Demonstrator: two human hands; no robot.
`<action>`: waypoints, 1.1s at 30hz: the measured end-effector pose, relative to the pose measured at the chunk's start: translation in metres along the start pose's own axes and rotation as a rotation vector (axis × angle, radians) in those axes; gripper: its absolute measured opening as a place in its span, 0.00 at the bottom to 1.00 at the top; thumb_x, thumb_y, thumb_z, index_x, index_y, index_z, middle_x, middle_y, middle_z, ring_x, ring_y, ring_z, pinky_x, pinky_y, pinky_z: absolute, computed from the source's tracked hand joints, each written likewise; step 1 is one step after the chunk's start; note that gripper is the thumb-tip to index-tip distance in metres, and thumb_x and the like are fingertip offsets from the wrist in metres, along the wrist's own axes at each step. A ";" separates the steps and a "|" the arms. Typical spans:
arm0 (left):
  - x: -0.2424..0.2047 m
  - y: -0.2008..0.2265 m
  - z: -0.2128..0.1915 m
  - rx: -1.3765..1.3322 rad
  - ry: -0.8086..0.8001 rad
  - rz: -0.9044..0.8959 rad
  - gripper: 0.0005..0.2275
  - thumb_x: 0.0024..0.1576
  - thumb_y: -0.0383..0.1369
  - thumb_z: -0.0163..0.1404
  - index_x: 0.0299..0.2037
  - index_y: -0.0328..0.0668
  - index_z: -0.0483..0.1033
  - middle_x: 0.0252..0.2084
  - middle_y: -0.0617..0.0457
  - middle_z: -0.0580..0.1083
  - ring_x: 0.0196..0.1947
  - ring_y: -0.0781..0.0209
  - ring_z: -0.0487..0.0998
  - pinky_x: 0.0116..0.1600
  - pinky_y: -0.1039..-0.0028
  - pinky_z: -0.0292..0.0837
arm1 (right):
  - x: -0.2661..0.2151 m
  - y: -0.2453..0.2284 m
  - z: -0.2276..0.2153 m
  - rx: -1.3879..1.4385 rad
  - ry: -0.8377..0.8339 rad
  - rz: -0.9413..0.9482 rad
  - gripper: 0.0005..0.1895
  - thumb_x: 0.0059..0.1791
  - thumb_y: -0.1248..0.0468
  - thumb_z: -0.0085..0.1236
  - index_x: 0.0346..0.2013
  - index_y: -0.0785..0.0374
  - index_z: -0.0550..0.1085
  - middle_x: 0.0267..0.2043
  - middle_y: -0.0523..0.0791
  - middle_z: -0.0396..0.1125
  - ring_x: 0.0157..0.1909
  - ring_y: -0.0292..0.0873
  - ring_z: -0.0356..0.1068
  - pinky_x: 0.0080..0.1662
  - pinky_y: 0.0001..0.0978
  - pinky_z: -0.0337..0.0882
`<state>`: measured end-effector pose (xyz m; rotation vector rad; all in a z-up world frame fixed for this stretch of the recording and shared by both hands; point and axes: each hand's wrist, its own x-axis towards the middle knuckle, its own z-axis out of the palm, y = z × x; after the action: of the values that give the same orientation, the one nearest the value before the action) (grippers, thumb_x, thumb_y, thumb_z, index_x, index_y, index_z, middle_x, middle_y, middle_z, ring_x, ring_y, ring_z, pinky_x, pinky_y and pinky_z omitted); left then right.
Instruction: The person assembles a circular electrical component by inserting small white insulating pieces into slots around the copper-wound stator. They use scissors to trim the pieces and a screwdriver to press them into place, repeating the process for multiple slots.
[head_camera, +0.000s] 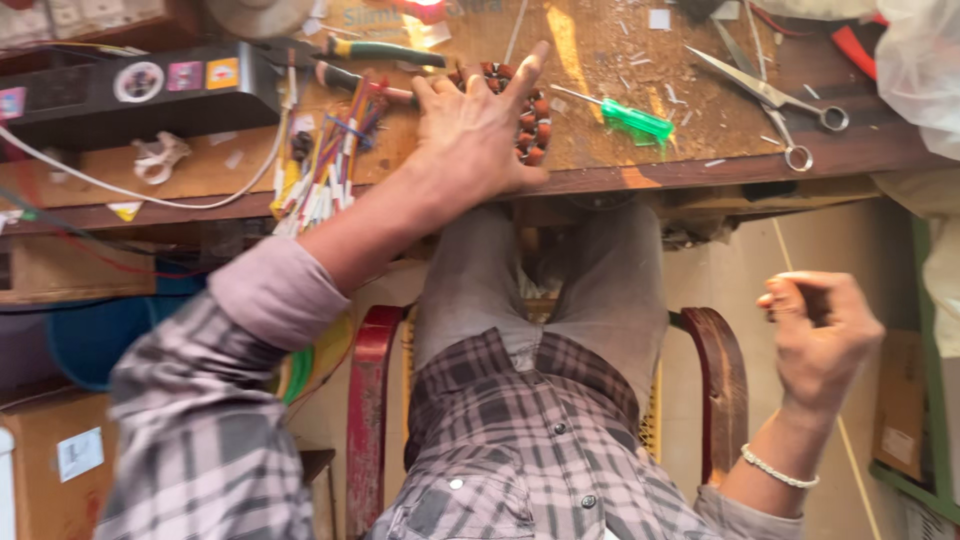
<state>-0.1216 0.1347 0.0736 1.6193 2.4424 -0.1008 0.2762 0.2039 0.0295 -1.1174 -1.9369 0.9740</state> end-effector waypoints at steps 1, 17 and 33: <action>-0.001 -0.001 -0.002 -0.003 0.002 -0.032 0.56 0.39 0.64 0.63 0.75 0.62 0.41 0.57 0.23 0.64 0.53 0.17 0.67 0.55 0.31 0.55 | 0.005 -0.003 0.004 0.022 0.031 -0.027 0.09 0.62 0.71 0.63 0.42 0.72 0.72 0.35 0.45 0.71 0.37 0.34 0.73 0.42 0.22 0.73; -0.067 -0.021 -0.001 -0.416 0.635 0.288 0.29 0.56 0.39 0.68 0.64 0.44 0.67 0.64 0.44 0.67 0.64 0.41 0.66 0.69 0.54 0.63 | 0.128 -0.061 0.122 -0.309 -0.114 -0.745 0.16 0.49 0.70 0.68 0.49 0.71 0.75 0.48 0.55 0.70 0.52 0.60 0.68 0.52 0.50 0.68; -0.075 -0.009 0.053 -0.410 0.717 0.398 0.09 0.56 0.27 0.62 0.46 0.45 0.81 0.48 0.56 0.75 0.50 0.53 0.74 0.55 0.63 0.72 | 0.020 0.000 0.102 0.345 -0.166 0.014 0.10 0.62 0.73 0.61 0.54 0.72 0.70 0.47 0.50 0.73 0.46 0.38 0.75 0.47 0.26 0.76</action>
<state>-0.0943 0.0548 0.0376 2.1264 2.2502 1.1358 0.1827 0.1947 -0.0157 -0.8751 -1.7984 1.3842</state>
